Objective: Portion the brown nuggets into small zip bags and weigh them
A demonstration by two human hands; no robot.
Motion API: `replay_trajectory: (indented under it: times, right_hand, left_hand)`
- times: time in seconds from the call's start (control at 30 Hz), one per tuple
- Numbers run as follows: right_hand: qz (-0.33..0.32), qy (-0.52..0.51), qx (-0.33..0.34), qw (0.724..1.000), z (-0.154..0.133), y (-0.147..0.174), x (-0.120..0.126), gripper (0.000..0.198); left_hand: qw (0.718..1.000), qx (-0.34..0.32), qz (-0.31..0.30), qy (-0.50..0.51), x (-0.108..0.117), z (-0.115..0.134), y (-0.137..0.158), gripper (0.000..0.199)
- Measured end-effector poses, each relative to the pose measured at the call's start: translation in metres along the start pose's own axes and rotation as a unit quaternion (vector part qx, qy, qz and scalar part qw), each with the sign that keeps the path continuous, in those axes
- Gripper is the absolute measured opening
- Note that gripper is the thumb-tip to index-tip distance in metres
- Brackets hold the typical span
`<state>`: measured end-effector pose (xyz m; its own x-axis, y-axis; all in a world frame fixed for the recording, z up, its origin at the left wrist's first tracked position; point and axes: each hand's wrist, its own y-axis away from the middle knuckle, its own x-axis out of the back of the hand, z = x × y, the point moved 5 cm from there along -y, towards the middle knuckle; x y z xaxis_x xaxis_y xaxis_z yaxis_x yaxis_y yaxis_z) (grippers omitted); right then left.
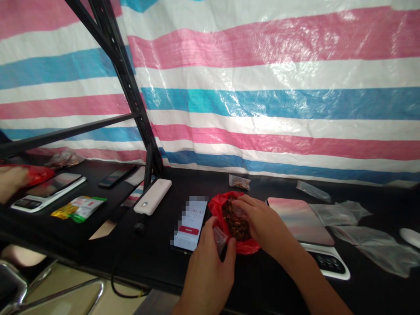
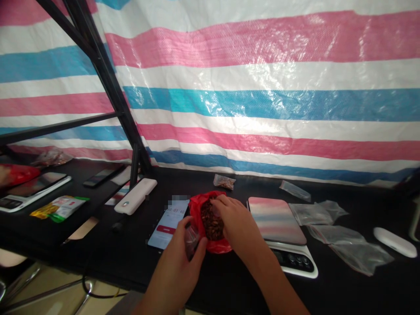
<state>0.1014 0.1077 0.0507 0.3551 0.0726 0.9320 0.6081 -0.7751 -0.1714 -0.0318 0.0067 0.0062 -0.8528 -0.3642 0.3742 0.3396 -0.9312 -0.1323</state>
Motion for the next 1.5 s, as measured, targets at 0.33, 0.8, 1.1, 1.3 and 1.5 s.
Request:
replay_trajectory:
  times: [0.33, 0.8, 1.1, 1.3, 1.5]
  right_hand:
    - [-0.078, 0.029, 0.022, 0.996, -0.004, 0.013, 0.004, 0.059]
    - [-0.03, -0.081, 0.047, 0.995, 0.008, 0.017, -0.002, 0.071]
    - [0.058, -0.229, -0.03, 0.971, 0.027, 0.02, -0.003, 0.057]
    - [0.09, -0.363, -0.05, 0.926, 0.032, 0.026, 0.007, 0.051]
    - [0.088, -0.414, -0.04, 0.905, 0.023, 0.032, 0.014, 0.049]
  left_hand:
    - [0.992, 0.006, -0.013, 0.126, -0.031, -0.004, 0.0, 0.061]
    - [0.961, 0.076, 0.014, 0.267, -0.044, 0.005, -0.007, 0.06]
    - [0.978, 0.015, 0.034, 0.205, -0.028, 0.012, -0.019, 0.062]
    - [0.986, 0.032, 0.059, 0.15, -0.017, 0.016, -0.025, 0.032]
    - [0.988, 0.0, 0.059, 0.143, -0.021, 0.015, -0.031, 0.022]
